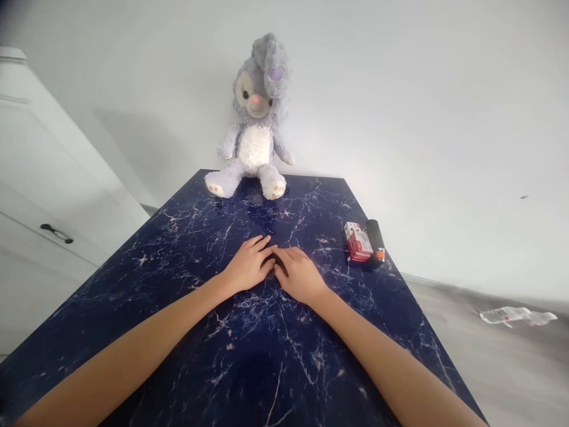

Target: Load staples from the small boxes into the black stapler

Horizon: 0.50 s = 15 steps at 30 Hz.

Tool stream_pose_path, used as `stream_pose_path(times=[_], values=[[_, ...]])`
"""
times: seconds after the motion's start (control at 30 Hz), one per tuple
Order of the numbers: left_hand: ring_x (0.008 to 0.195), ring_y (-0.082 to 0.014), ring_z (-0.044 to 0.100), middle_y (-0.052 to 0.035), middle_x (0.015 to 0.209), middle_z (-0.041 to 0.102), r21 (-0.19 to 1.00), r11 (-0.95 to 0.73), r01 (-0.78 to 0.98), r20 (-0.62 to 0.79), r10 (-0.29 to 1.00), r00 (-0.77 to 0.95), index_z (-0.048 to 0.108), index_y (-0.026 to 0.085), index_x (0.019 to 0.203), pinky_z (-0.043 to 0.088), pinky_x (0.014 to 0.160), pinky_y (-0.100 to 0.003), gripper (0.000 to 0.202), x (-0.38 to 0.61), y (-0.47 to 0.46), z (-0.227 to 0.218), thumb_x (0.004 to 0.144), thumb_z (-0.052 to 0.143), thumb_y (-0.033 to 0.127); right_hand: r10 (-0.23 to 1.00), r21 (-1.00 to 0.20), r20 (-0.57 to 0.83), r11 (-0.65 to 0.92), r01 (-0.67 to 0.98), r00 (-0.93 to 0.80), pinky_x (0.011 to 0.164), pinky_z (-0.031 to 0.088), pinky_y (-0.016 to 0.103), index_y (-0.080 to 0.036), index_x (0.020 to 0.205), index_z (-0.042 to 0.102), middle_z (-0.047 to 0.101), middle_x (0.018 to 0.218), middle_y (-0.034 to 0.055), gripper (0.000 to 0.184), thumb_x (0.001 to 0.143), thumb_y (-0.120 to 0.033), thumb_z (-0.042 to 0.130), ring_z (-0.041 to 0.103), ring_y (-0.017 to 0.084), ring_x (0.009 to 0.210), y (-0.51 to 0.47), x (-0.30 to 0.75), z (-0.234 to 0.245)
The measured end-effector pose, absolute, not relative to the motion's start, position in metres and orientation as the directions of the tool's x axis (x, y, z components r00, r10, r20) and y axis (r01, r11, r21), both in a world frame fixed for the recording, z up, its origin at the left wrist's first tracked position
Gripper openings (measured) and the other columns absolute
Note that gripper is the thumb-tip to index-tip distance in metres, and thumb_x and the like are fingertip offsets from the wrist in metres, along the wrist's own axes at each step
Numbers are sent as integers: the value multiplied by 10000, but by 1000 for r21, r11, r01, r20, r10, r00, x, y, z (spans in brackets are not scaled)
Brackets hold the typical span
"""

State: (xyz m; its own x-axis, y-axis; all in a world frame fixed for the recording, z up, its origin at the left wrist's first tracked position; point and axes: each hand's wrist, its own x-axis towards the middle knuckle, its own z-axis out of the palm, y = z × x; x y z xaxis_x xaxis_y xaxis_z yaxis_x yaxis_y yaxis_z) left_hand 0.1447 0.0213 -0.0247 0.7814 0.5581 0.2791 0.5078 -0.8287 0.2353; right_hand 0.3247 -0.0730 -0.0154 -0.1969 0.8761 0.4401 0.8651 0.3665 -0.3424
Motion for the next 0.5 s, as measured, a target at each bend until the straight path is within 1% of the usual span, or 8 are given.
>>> stream_pose_path(times=[0.13,0.2,0.27,0.33,0.4,0.43,0.47,0.5], values=[[1481,-360,356,-160,1559,465,247,-834,493,299,550,780,587,158,1408,346,1177,-568,478,145,22,-28,1046,385,397,878,-338,436,361,869,-195,1000,537,472,-198,1376,552,693,1237,102,417,962,-171,501,634,278,1117,-73,324,-17],[1449,-368,396,-165,1529,501,245,-838,488,319,545,775,616,148,1372,357,1164,-572,452,146,21,-27,1041,407,374,875,-343,445,364,866,-192,1002,539,458,-200,1361,559,692,1235,99,403,964,-168,493,639,266,1109,-73,321,-17],[1386,-351,466,-147,1461,572,240,-847,475,360,532,766,654,156,1319,375,1148,-560,401,145,18,-24,1031,437,330,857,-339,491,356,871,-159,1014,533,448,-206,1338,574,681,1256,99,385,966,-167,486,632,263,1135,-74,319,-13],[1317,-322,520,-115,1381,635,242,-860,449,404,511,759,682,177,1272,397,1128,-539,350,139,15,-20,1019,469,290,811,-304,575,332,893,-107,1062,499,466,-213,1322,587,656,1305,103,374,961,-177,497,596,276,1209,-78,324,-6],[1279,-299,541,-88,1336,663,249,-870,426,428,494,757,694,198,1244,413,1109,-525,319,124,14,-15,1013,489,273,749,-246,661,269,931,-42,1128,428,513,-215,1330,587,622,1363,111,386,948,-208,534,538,302,1295,-88,344,4],[1270,-292,546,-80,1329,668,253,-870,424,430,493,756,696,207,1237,420,1101,-524,312,113,14,-13,1014,489,272,718,-221,696,212,952,2,1151,389,539,-215,1342,581,602,1391,117,405,939,-236,558,514,315,1325,-95,360,9],[1262,-286,551,-74,1324,671,255,-866,431,428,501,752,697,214,1235,419,1100,-526,312,99,16,-11,1018,481,272,685,-237,723,121,964,92,1167,353,564,-211,1360,570,582,1414,130,436,928,-273,580,493,327,1349,-103,381,13],[1255,-283,557,-70,1316,676,257,-855,450,424,518,743,696,222,1234,422,1096,-531,314,85,18,-9,1022,472,278,650,-279,731,8,960,207,1170,332,582,-195,1395,543,546,1453,150,498,918,-328,595,449,350,1389,-111,404,15]])
